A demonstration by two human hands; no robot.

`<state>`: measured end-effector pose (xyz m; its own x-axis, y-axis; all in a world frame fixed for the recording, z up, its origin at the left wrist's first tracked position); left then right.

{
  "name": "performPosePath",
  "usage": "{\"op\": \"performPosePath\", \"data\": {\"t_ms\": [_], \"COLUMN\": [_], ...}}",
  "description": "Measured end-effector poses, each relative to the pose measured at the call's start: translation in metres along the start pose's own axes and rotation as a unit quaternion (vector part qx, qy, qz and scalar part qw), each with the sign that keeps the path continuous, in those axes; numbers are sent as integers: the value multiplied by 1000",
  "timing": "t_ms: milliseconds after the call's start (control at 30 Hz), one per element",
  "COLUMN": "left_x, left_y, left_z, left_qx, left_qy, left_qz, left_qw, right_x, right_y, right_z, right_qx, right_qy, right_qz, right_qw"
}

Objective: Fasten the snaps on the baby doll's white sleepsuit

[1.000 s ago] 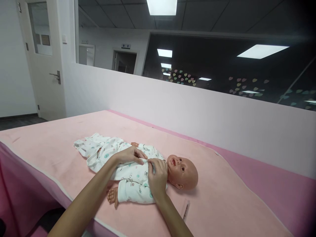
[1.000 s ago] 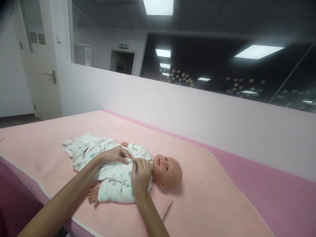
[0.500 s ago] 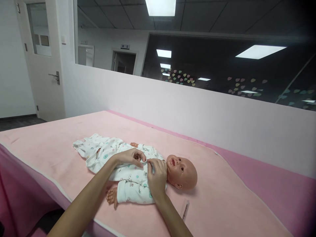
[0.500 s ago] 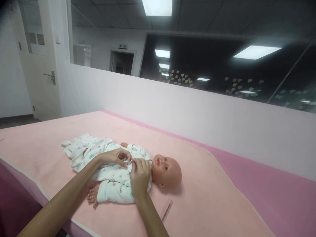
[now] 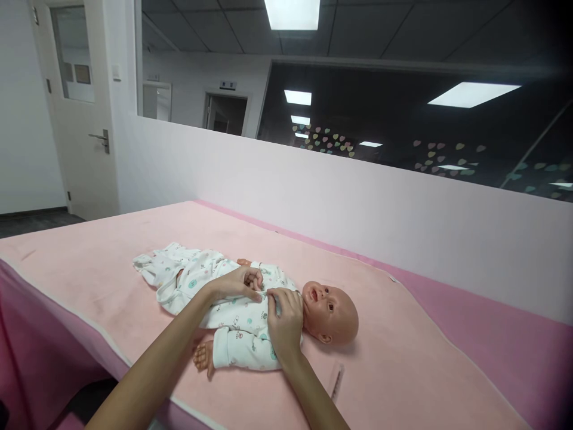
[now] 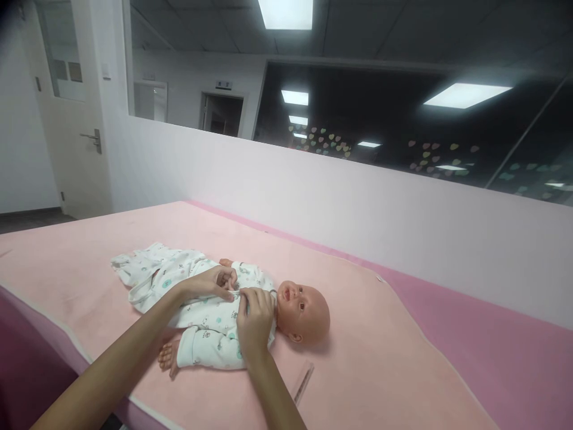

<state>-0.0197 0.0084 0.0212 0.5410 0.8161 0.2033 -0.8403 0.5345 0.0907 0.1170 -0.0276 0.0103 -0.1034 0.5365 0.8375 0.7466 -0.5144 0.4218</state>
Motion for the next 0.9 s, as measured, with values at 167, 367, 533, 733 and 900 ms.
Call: {"op": "performPosePath", "data": {"t_ms": [167, 367, 533, 733, 900], "left_x": [1, 3, 6, -11, -38], "left_y": [0, 3, 4, 16, 42], "left_z": [-1, 1, -4, 0, -3], "left_qx": [16, 50, 61, 112, 70], "left_qy": [3, -9, -7, 16, 49], "left_qz": [13, 46, 57, 63, -48], "left_qw": [1000, 998, 997, 992, 995], "right_x": [1, 0, 1, -1, 0], "right_y": [1, 1, 0, 3, 2], "right_z": [-1, -1, 0, -2, -8], "right_qx": [-2, -7, -9, -29, -56], "right_qy": [-2, -7, -5, 0, 49], "right_qz": [-1, -5, -3, -10, -16], "right_qw": [1000, 1000, 1000, 1000, 997]}}
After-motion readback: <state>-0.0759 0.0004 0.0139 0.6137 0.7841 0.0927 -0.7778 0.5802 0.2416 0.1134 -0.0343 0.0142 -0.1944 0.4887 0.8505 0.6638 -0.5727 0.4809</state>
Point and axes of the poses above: each hand's wrist, its own x-axis towards the middle knuckle, its own y-axis out of the back of the hand, z = x × y, the point moved 4 cm from there along x, towards the middle knuckle, and after that the axes turned 2 degrees about -y, right-handed, at the moved point
